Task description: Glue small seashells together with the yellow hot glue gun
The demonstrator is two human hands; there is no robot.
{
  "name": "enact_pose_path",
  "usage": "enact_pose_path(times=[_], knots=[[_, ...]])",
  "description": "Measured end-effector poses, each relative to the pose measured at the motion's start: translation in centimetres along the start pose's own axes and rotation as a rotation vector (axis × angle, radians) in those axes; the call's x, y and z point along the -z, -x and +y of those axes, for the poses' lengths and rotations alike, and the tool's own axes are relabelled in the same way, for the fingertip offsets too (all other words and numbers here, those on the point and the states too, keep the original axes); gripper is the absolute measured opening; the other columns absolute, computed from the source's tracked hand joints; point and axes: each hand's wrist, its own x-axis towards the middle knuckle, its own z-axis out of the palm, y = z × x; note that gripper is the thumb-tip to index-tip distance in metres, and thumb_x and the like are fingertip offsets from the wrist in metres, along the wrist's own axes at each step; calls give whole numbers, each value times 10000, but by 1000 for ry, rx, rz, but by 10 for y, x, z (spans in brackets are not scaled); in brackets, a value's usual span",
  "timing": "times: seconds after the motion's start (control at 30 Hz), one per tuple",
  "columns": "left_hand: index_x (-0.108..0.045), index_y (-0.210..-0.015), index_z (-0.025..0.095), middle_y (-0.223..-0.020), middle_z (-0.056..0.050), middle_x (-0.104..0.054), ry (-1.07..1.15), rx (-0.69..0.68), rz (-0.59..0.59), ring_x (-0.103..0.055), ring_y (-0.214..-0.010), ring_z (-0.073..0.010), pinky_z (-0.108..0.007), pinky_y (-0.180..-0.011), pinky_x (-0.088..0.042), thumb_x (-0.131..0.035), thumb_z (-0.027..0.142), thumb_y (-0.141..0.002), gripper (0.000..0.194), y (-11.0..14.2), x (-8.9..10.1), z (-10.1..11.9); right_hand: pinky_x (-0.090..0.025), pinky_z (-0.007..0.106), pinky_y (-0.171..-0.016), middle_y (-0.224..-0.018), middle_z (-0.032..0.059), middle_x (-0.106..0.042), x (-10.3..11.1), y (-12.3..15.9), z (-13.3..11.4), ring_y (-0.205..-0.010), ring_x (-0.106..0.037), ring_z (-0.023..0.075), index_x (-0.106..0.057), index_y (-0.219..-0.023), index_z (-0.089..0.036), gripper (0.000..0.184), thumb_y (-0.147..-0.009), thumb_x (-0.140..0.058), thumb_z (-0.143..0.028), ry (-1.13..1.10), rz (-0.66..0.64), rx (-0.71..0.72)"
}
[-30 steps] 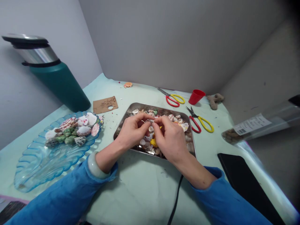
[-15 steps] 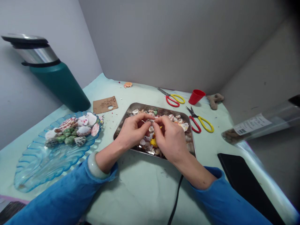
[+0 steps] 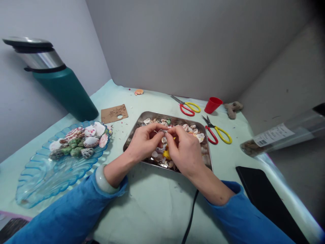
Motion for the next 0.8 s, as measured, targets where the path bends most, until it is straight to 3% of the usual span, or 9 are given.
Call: enact_pose_path(times=[0.8], knots=[[-664,-994,132,-678,-22,-637,18,-20,-2,-594,-535,-111,-202,-477,-471,-553,251,-825,235,0,0,-2,-363,287,-590,-711,34,-657,0,-1,1,-574,-554,149,-568,-812,-174,142,-880,-467,-249,9,19,6]])
